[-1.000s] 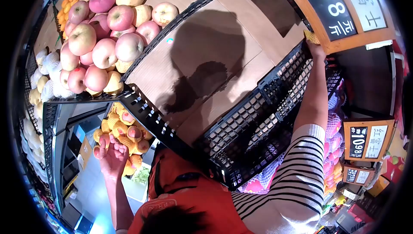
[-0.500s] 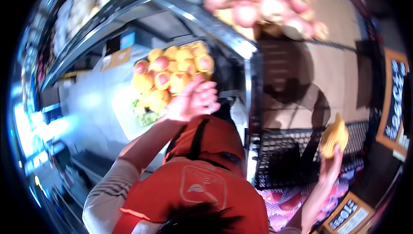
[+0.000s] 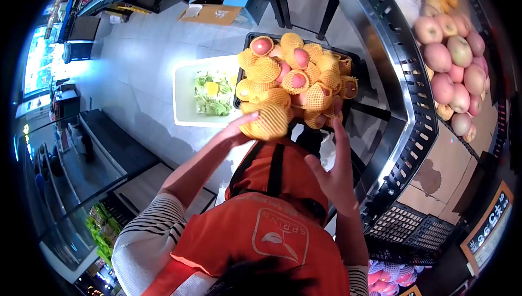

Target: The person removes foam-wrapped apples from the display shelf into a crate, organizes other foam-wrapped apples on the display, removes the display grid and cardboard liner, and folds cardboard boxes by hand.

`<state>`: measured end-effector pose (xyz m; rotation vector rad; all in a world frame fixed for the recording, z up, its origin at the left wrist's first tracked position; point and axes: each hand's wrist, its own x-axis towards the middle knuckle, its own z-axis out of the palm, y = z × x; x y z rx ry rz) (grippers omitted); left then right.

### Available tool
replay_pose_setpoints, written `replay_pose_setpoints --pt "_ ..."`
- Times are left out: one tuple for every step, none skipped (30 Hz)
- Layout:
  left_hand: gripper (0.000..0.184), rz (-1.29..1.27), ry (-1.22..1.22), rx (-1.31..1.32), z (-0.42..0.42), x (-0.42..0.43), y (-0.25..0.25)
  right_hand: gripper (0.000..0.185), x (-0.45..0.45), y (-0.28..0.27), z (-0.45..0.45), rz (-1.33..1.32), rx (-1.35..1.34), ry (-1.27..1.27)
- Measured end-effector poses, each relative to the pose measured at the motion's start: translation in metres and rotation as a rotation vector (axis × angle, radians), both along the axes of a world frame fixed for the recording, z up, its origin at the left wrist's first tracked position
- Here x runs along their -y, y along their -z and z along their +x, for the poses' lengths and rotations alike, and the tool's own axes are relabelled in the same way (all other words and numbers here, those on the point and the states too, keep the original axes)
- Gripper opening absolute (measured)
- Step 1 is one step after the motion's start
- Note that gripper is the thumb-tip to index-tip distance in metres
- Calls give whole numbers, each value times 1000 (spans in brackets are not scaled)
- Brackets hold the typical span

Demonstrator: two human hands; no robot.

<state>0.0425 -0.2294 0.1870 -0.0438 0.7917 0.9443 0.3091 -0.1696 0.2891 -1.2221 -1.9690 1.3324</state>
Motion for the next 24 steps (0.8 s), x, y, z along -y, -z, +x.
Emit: replay_pose_setpoints --pt "65 1 19 -185 -15 -3 -11 77 2 8 -2 -65 4 34" --pt "61 -58 71 -356 -40 2 11 76 6 14 -3 -132 8 70" --pt "54 19 -96 -467 -44 2 18 74 10 20 -3 -197 12 107" --pt "56 67 -70 -720 -49 1 23 71 13 24 -4 -189 42 123" --pt "58 116 -40 -972 -52 -2 25 71 18 27 -7 -200 62 132" --pt "62 276 67 -1368 -54 -6 34 70 22 28 -10 -213 82 144" --pt "66 448 181 -1756 -54 -10 44 70 26 28 -12 -225 102 157" --pt "72 533 213 -1732 -46 -25 36 71 29 27 -16 -237 120 166" --pt "70 682 250 -1847 -35 -37 23 72 31 28 -19 -241 145 166" --pt "70 781 325 -1924 -26 -46 23 72 33 30 -21 -243 170 167" --pt "69 885 399 -1999 -21 -56 25 72 34 31 -23 -244 194 169" --pt "67 948 550 -2053 -18 -62 36 71 35 29 -25 -234 184 177" --pt "68 1002 585 -2088 -15 -67 44 71 36 28 -26 -228 173 193" --pt "68 1059 622 -2123 -11 -72 50 70 37 27 -26 -222 162 211" --pt "68 1117 658 -2157 -7 -75 56 70 38 27 -24 -217 151 229" --pt "66 1147 685 -2203 -5 -78 62 68 40 30 -22 -172 141 244" --pt "65 1173 699 -2213 -4 -80 67 67 42 34 -20 -137 135 254" --pt "65 1199 713 -2226 -4 -81 72 67 45 38 -17 -101 129 262" --pt "64 1225 728 -2240 -3 -82 78 67 47 39 -16 -65 121 271" --pt "61 1199 766 -2208 -3 -83 82 65 48 36 -16 -73 134 290" --pt "60 1188 791 -2215 -3 -84 85 65 51 36 -16 -86 138 301" --pt "59 1177 816 -2223 -3 -85 89 65 53 37 -15 -100 141 311" --pt "59 1164 841 -2231 -2 -87 88 65 55 38 -14 -114 145 321" --pt "61 1123 912 -2173 -1 -89 85 66 57 39 -14 -107 150 324"
